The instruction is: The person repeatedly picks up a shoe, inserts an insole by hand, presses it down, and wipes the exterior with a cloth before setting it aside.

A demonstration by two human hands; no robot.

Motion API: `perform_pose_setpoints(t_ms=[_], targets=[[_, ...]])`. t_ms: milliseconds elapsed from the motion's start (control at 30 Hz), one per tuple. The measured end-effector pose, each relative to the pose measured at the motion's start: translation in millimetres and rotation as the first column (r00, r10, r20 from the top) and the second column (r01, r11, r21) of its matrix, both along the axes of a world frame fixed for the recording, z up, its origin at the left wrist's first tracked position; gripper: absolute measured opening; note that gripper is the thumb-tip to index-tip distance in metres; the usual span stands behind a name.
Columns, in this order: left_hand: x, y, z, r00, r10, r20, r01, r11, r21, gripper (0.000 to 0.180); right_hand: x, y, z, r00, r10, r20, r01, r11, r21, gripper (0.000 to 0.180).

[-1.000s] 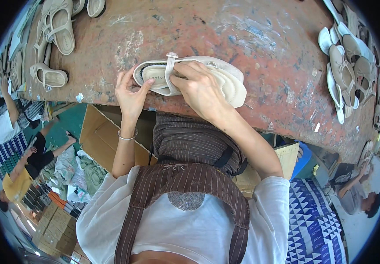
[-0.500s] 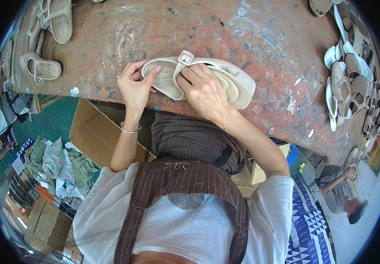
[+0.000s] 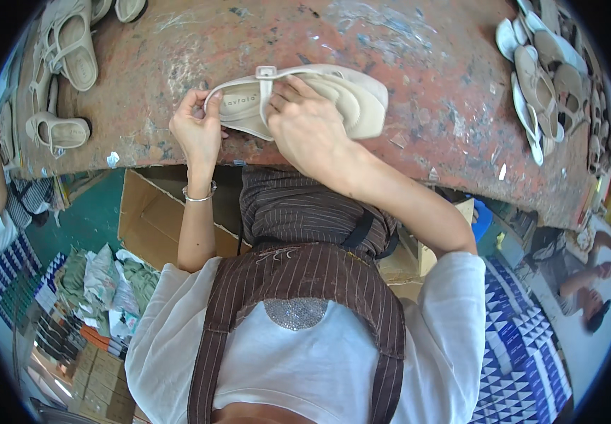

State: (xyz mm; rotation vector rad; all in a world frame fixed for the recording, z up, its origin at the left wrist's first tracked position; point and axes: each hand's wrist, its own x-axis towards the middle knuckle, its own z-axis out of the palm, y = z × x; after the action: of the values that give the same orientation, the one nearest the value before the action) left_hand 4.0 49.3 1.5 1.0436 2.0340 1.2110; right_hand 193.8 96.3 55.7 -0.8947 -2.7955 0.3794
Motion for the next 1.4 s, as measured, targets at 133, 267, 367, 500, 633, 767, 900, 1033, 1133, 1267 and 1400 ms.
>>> perform_pose_setpoints(t_ms=[133, 267, 367, 500, 633, 767, 900, 1033, 1133, 1267, 1400], targets=[[20, -20, 16, 0.981, -0.151, -0.121, 0.136, 0.983, -0.121, 0.009, 25, 28, 7, 0.856, -0.429, -0.289, 0.405, 0.903, -0.141, 0.03], [80, -39, 37, 0.869, -0.408, -0.28, 0.327, 0.898, -0.295, 0.021, 39, 75, 24, 0.729, -0.655, -0.198, 0.66, 0.596, 0.457, 0.026], [108, -46, 39, 0.772, -0.415, -0.482, 0.419, 0.902, -0.105, 0.024, 52, 73, 40, 0.677, -0.718, -0.163, 0.482, 0.6, -0.638, 0.024], [122, -38, 31, 0.554, -0.573, -0.603, 0.62, 0.768, -0.161, 0.059, 49, -10, 38, 0.901, -0.342, -0.267, 0.306, 0.937, -0.169, 0.029], [134, -24, 6, 0.451, -0.62, -0.642, 0.598, 0.744, -0.299, 0.064, 39, -3, -9, 0.903, -0.356, -0.24, 0.36, 0.932, -0.026, 0.024], [139, -20, -1, 0.464, -0.539, -0.703, 0.595, 0.777, -0.203, 0.05, 18, 68, -16, 0.928, -0.367, 0.068, 0.373, 0.92, -0.12, 0.033], [132, -26, -8, 0.531, -0.546, -0.648, 0.602, 0.781, -0.165, 0.048, 23, 29, -30, 0.907, -0.36, -0.217, 0.392, 0.911, 0.125, 0.05], [137, -24, -3, 0.502, -0.522, -0.69, 0.583, 0.793, -0.176, 0.046, 14, 50, -26, 0.894, -0.437, -0.097, 0.443, 0.895, 0.053, 0.037], [136, -19, -10, 0.516, -0.531, -0.672, 0.595, 0.787, -0.166, 0.044, 8, 60, -28, 0.893, -0.446, -0.056, 0.448, 0.892, 0.05, 0.03], [141, -22, -18, 0.617, -0.463, -0.636, 0.564, 0.824, -0.052, 0.043, 17, 9, -34, 0.862, -0.499, -0.089, 0.506, 0.835, 0.218, 0.055], [130, -22, -13, 0.461, -0.605, -0.649, 0.645, 0.731, -0.223, 0.041, 4, 56, -31, 0.843, -0.506, 0.179, 0.475, 0.859, 0.191, 0.025]])
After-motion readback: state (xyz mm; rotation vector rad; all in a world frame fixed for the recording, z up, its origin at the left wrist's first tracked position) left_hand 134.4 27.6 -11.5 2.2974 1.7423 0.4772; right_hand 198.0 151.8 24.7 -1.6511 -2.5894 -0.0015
